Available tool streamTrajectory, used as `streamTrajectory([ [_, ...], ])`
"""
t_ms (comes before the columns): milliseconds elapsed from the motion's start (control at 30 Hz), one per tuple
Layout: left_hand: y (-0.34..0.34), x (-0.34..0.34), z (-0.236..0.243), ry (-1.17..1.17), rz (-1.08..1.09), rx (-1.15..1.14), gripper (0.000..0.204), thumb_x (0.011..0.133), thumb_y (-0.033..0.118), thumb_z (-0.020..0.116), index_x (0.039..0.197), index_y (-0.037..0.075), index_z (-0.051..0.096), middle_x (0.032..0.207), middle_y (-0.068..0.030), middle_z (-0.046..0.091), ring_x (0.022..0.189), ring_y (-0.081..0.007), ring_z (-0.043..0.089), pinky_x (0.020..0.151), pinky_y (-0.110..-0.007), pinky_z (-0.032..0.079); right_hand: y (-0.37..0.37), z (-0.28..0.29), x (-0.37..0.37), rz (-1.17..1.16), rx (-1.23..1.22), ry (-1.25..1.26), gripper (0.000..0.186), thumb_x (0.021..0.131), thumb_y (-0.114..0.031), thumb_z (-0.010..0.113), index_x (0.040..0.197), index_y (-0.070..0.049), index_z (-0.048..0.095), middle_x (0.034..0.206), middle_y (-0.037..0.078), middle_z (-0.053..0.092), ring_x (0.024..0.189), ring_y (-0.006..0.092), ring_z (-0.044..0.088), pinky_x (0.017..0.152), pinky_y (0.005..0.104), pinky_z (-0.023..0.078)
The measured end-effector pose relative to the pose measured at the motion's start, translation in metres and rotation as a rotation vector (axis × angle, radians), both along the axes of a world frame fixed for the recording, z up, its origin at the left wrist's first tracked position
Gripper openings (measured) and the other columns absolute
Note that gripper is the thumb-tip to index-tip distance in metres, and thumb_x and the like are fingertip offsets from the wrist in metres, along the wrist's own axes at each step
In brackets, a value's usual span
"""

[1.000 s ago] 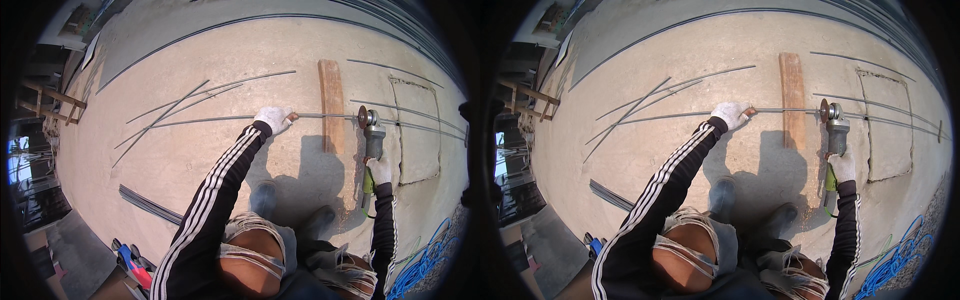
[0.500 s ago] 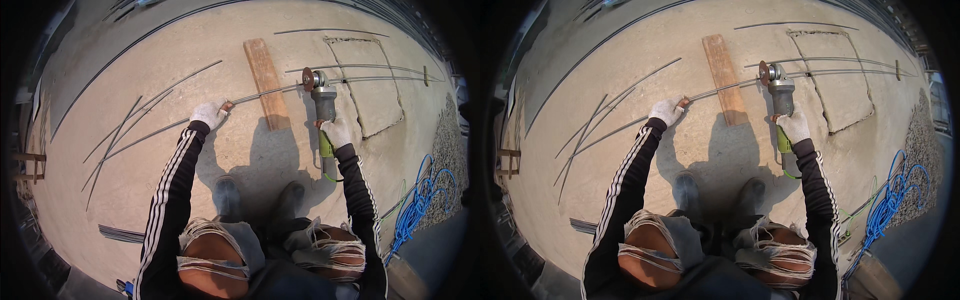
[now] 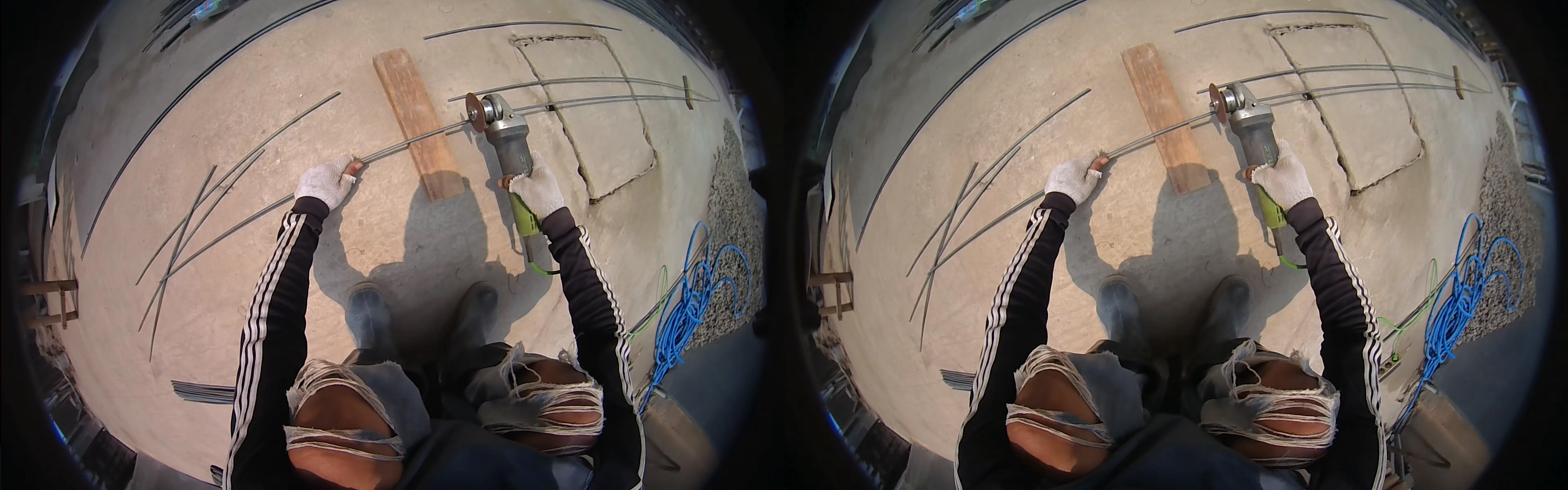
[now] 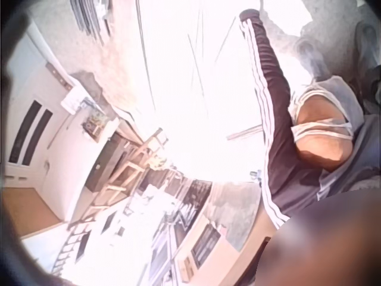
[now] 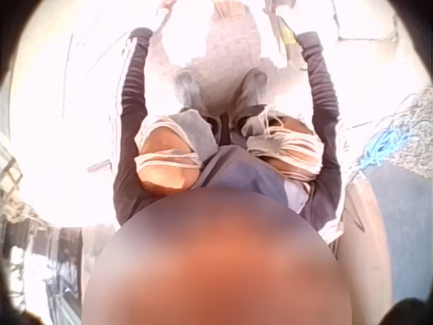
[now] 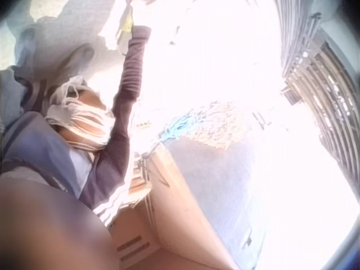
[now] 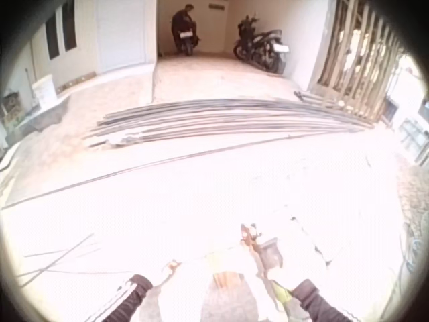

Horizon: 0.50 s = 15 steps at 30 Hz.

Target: The person uses an angle grinder to cut steel rods on a wooden block, then bends the cut pieces by hand and aligns them on the floor. The person repeats the cutting and bending process multiple times.

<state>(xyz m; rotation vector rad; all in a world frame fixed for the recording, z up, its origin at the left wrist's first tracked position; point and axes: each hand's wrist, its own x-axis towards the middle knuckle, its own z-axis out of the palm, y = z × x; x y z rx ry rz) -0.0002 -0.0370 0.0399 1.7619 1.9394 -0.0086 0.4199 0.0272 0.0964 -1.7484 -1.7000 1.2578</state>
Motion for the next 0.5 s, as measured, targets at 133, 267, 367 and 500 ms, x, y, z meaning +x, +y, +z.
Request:
streamTrajectory([
  [133, -0.002, 0.001, 0.003, -0.079, 0.014, 0.064, 0.035, 0.105, 0.047, 0.047, 0.118, 0.020, 0.066, 0.098, -0.0214, 0.073, 0.094, -0.0446, 0.070, 0.079, -0.054, 0.055, 0.004, -0.005, 0.002, 0.032, 0.009, -0.110, 0.050, 0.078, -0.017, 0.083, 0.119, 0.000, 0.060, 0.097, 0.017, 0.074, 0.087, 0.0250, 0.073, 0.079, 0.0365, 0.057],
  [267, -0.003, 0.001, 0.004, -0.101, 0.026, 0.067, 0.035, 0.105, 0.046, 0.047, 0.118, 0.020, 0.066, 0.097, -0.0220, 0.072, 0.094, -0.0451, 0.069, 0.080, -0.054, 0.054, 0.005, -0.003, 0.000, 0.018, 0.003, -0.028, 0.052, 0.078, -0.019, 0.084, 0.120, 0.000, 0.059, 0.099, 0.018, 0.074, 0.089, 0.0266, 0.073, 0.079, 0.0375, 0.058],
  [367, 0.001, 0.001, 0.002, -0.018, 0.025, -0.038, 0.044, 0.105, 0.055, 0.043, 0.122, 0.021, 0.064, 0.102, -0.0201, 0.074, 0.099, -0.0434, 0.070, 0.083, -0.054, 0.055, 0.003, 0.009, -0.002, 0.035, 0.027, -0.134, 0.054, 0.078, -0.020, 0.085, 0.121, 0.000, 0.059, 0.098, 0.018, 0.074, 0.089, 0.0276, 0.073, 0.080, 0.0381, 0.058],
  [500, 0.002, 0.000, -0.001, -0.022, 0.017, -0.035, 0.044, 0.105, 0.055, 0.043, 0.122, 0.020, 0.063, 0.102, -0.0207, 0.074, 0.099, -0.0436, 0.070, 0.083, -0.055, 0.055, 0.001, 0.022, -0.003, 0.088, 0.063, -0.278, 0.057, 0.077, -0.023, 0.086, 0.123, 0.000, 0.060, 0.098, 0.018, 0.074, 0.089, 0.0283, 0.074, 0.080, 0.0384, 0.058],
])
